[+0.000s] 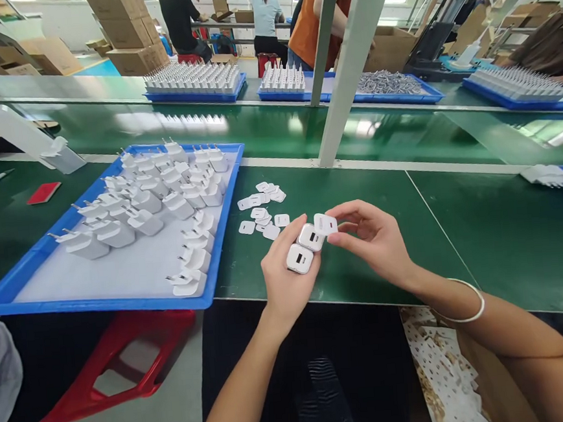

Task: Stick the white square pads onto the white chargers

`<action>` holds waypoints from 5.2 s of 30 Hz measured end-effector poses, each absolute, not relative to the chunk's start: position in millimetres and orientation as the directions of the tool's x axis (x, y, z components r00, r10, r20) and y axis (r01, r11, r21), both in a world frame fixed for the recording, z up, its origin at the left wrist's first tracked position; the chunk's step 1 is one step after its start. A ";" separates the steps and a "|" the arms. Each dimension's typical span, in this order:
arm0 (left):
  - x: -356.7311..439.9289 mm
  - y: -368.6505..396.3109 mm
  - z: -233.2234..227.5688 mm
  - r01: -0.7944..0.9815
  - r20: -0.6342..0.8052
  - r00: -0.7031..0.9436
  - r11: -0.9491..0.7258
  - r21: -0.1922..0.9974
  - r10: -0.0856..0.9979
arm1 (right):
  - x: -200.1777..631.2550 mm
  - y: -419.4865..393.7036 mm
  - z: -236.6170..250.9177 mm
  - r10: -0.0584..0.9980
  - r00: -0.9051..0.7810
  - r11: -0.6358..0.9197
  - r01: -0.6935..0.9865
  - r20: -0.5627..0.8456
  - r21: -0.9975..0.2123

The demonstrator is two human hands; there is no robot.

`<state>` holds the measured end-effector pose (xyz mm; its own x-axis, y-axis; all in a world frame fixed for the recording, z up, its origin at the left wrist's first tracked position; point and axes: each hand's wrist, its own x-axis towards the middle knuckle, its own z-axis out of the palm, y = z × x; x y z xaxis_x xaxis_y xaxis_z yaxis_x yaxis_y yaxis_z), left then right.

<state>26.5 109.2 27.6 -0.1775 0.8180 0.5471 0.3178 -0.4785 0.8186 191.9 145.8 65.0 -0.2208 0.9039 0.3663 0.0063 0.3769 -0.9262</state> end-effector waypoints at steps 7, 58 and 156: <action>41.4 104.0 25.3 0.437 0.654 -0.234 -0.523 0.732 0.719 | 182.1 130.1 59.8 0.817 -0.215 0.554 0.042 0.534 -0.831; 34.9 104.7 26.2 0.361 0.599 -0.188 -0.512 0.779 0.778 | 193.7 145.6 59.3 0.886 -0.402 0.223 -0.068 0.231 -0.972; -4.0 52.7 22.1 0.063 0.275 -0.171 -0.268 0.961 0.946 | 144.2 73.9 75.5 0.394 -0.614 0.883 0.460 0.684 -0.096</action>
